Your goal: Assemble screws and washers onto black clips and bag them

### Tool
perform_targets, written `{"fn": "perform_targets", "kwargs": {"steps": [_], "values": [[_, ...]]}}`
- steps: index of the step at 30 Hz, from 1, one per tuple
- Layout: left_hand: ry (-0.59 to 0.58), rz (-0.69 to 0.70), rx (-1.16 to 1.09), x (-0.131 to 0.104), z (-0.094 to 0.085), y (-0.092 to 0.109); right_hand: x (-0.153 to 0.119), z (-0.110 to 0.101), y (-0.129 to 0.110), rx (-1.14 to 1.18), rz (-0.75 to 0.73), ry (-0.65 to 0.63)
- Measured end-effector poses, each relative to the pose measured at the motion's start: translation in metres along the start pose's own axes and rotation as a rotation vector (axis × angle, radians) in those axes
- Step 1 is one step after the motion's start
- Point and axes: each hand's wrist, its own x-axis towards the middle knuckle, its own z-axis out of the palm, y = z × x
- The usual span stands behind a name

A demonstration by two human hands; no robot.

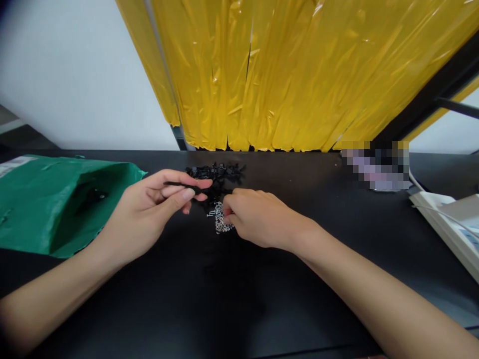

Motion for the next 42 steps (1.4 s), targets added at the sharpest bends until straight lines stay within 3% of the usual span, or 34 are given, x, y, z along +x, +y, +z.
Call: {"fn": "perform_targets", "kwargs": {"steps": [3, 9, 13, 20, 28, 34, 42], "values": [[-0.010, -0.033, -0.071, 0.000, 0.000, 0.002, -0.002, 0.000, 0.001, 0.121, -0.030, 0.094], [-0.044, -0.047, -0.103, -0.002, 0.002, 0.006, -0.008, -0.002, 0.002, 0.721, -0.034, 0.212], [-0.079, -0.056, -0.091, -0.001, 0.001, 0.002, -0.011, 0.003, -0.001, 0.946, -0.076, 0.313], [-0.024, -0.064, -0.007, -0.001, -0.004, -0.010, -0.014, 0.012, -0.003, 1.084, -0.116, 0.344], [0.049, -0.071, -0.067, -0.005, 0.003, -0.002, -0.012, 0.016, -0.009, 1.237, -0.081, 0.478], [0.155, -0.073, -0.039, -0.007, 0.010, 0.001, -0.011, 0.023, -0.011, 1.117, -0.120, 0.511], [0.102, -0.131, -0.105, -0.008, 0.010, -0.002, -0.011, 0.030, -0.019, 1.188, -0.135, 0.515]]}}
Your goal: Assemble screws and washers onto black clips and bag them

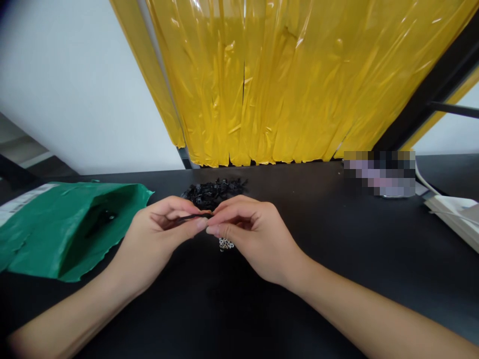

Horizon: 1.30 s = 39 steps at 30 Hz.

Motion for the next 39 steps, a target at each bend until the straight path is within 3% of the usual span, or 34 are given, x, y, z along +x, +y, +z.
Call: {"fn": "perform_targets", "kwargs": {"steps": [6, 13, 29, 39], "values": [[-0.101, -0.028, -0.094, 0.0002, -0.0008, -0.0032, 0.0008, -0.0024, 0.0000, 0.070, 0.043, -0.029], [-0.093, -0.043, -0.162, -0.0034, 0.0042, -0.0028, 0.0022, -0.0025, 0.0018, 0.077, -0.005, -0.001], [-0.169, -0.032, -0.373, -0.0078, 0.0037, -0.0102, -0.0019, 0.0028, 0.0028, 0.272, 0.124, -0.054], [-0.152, 0.031, -0.265, -0.0057, 0.0003, -0.0071, -0.0001, 0.0045, -0.0002, 0.253, 0.174, -0.027]]}}
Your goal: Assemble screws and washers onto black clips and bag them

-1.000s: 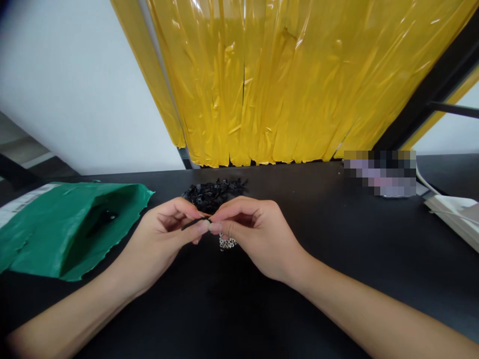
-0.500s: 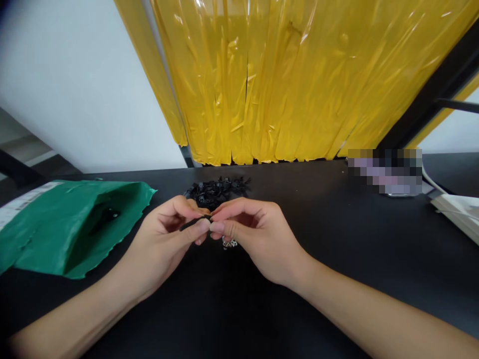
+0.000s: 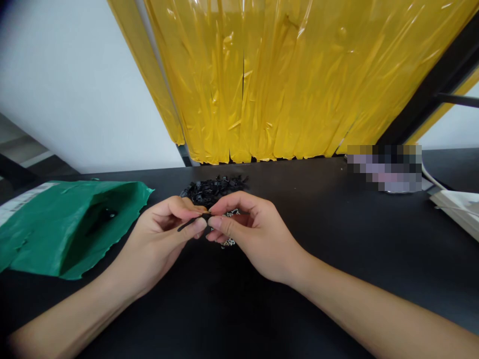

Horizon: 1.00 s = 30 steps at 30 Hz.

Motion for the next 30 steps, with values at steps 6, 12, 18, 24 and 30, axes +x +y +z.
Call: {"fn": "perform_targets", "kwargs": {"steps": [6, 12, 18, 24, 30], "values": [[0.020, 0.038, 0.133, 0.002, 0.007, 0.010, -0.003, 0.000, 0.003, -0.071, -0.047, -0.024], [0.036, -0.009, 0.137, 0.001, 0.006, 0.009, -0.001, -0.004, 0.000, -0.138, -0.084, -0.028], [0.028, -0.041, 0.066, 0.001, 0.003, 0.002, 0.000, -0.009, 0.001, -0.180, -0.144, -0.043], [0.076, -0.041, 0.141, 0.003, 0.003, 0.003, 0.001, -0.008, 0.001, -0.202, -0.161, -0.013], [0.095, -0.065, 0.254, 0.002, 0.005, 0.003, 0.000, -0.008, 0.002, -0.275, -0.204, 0.097]]}}
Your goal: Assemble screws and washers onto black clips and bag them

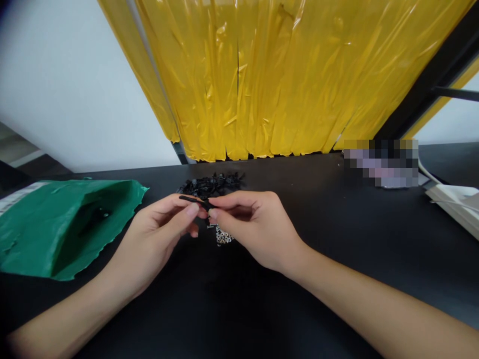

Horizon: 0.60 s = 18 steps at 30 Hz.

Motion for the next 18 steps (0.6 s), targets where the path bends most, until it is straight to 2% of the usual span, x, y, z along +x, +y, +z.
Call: {"fn": "perform_targets", "kwargs": {"steps": [3, 7, 10, 13, 18], "values": [[0.013, -0.038, 0.027, -0.0025, 0.0017, 0.0014, -0.0014, 0.0009, 0.0006, -0.123, -0.075, 0.050], [0.003, -0.094, 0.054, -0.0047, 0.0027, 0.0001, -0.0031, 0.0014, -0.0021, -0.469, -0.289, 0.112], [-0.025, -0.085, 0.045, -0.0045, 0.0038, -0.0004, -0.0037, 0.0013, -0.0045, -0.617, -0.435, 0.122], [-0.042, -0.052, 0.015, -0.0040, 0.0055, 0.0014, -0.0038, 0.0013, -0.0058, -0.676, -0.533, 0.109], [-0.048, -0.035, -0.026, -0.0044, 0.0060, 0.0017, -0.0040, 0.0024, -0.0080, -0.628, -0.515, 0.094]]}}
